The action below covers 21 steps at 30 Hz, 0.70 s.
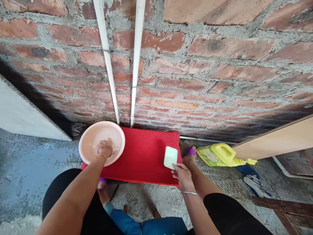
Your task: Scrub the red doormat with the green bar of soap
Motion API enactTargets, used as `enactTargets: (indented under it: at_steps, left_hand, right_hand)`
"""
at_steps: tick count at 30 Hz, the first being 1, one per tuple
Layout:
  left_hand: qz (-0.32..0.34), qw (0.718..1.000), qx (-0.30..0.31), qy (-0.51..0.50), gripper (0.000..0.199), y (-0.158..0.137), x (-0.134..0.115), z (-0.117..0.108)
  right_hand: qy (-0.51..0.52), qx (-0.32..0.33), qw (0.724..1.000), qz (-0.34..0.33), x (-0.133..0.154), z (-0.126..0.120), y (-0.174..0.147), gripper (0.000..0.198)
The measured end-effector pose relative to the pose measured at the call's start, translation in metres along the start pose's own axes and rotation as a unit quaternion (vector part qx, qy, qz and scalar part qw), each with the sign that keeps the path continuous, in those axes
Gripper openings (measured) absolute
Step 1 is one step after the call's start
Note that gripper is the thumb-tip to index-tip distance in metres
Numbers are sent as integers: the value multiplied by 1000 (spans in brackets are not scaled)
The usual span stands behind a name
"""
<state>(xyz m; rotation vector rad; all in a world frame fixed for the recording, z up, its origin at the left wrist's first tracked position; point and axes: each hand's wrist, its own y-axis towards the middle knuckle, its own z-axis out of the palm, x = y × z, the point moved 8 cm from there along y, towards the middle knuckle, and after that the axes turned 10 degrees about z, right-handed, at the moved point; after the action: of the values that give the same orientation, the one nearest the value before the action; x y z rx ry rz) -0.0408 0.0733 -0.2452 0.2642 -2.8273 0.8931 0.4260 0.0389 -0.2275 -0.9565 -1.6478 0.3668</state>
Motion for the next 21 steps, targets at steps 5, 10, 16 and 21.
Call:
enactTargets:
  at_steps: [5, 10, 16, 21]
  left_hand:
    - [18, 999, 8, 35, 97, 4, -3, 2]
    - [14, 999, 23, 18, 99, 3, -2, 0]
    - [27, 999, -18, 28, 99, 6, -1, 6]
    - [36, 999, -41, 4, 104, 10, -1, 10]
  right_hand:
    - [16, 151, 988, 1, 10, 141, -37, 30]
    - [-38, 217, 975, 6, 6, 235, -56, 27]
    - [-75, 181, 981, -5, 12, 215, -23, 19]
    - [-53, 85, 995, -8, 28, 109, 17, 18]
